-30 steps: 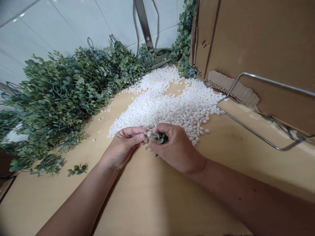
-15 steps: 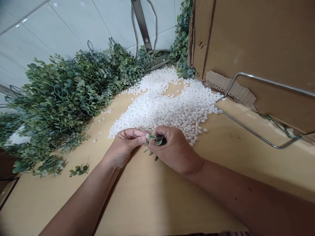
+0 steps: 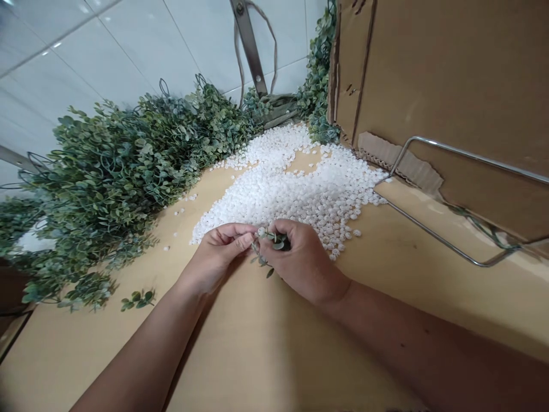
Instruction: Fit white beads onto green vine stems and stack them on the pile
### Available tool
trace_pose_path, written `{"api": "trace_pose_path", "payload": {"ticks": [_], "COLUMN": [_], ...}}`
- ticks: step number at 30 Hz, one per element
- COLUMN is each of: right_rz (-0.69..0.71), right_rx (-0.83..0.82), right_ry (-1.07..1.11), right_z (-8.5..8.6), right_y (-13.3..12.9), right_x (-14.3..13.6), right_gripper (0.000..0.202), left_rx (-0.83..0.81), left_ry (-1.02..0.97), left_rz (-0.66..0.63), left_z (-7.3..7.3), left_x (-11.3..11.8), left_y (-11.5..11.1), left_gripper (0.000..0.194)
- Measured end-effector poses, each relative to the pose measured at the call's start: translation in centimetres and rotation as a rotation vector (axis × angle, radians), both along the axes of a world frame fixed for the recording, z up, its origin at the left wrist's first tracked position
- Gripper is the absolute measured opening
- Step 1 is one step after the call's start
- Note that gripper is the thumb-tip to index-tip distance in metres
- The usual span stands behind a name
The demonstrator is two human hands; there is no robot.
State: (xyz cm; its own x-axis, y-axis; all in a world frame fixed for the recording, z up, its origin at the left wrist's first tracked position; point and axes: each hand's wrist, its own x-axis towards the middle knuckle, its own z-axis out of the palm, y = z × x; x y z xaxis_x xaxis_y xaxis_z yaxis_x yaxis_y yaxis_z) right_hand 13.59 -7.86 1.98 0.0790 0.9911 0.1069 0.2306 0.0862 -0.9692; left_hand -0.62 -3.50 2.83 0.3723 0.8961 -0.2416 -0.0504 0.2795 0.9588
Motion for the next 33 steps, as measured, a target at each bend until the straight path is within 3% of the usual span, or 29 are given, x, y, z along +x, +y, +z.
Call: {"api": "trace_pose_path", "payload": {"ticks": [4,10,19,29,33], "right_rz": [-0.062,-0.097,0.130,0.194,0.158], "right_rx": [0.066,0.068,-0.125,-0.143,-0.097], "right_ry": [0.009,-0.053,0.131,0.183,0.092], "right_z": [0.1,-0.4,-0.2,0.3,0.5], "right_y": [0.3,0.2,0.1,-0.3,-0.1], "right_x": [0.2,0.4,0.1,0.4,0.7], "right_gripper": [0.021,0.007,0.019,0.013,0.019], "left_rx": [0.097,0.076,0.061,0.329,0.361], "left_ry": [0.089,0.077,-0.020,-0.007,0.074], "left_rz": [0.000,-0.116,0.004,0.105,0.070], "left_z": [0.7,0.6,0.2,0.3,0.5], "left_x": [-0.8,0.2,-0.1,1.0,0.3], "left_y": [0.0,-1.1,-0.8,-1.5,-1.1], "left_gripper": [0.030,0.023,0.024,0.008,0.008]}}
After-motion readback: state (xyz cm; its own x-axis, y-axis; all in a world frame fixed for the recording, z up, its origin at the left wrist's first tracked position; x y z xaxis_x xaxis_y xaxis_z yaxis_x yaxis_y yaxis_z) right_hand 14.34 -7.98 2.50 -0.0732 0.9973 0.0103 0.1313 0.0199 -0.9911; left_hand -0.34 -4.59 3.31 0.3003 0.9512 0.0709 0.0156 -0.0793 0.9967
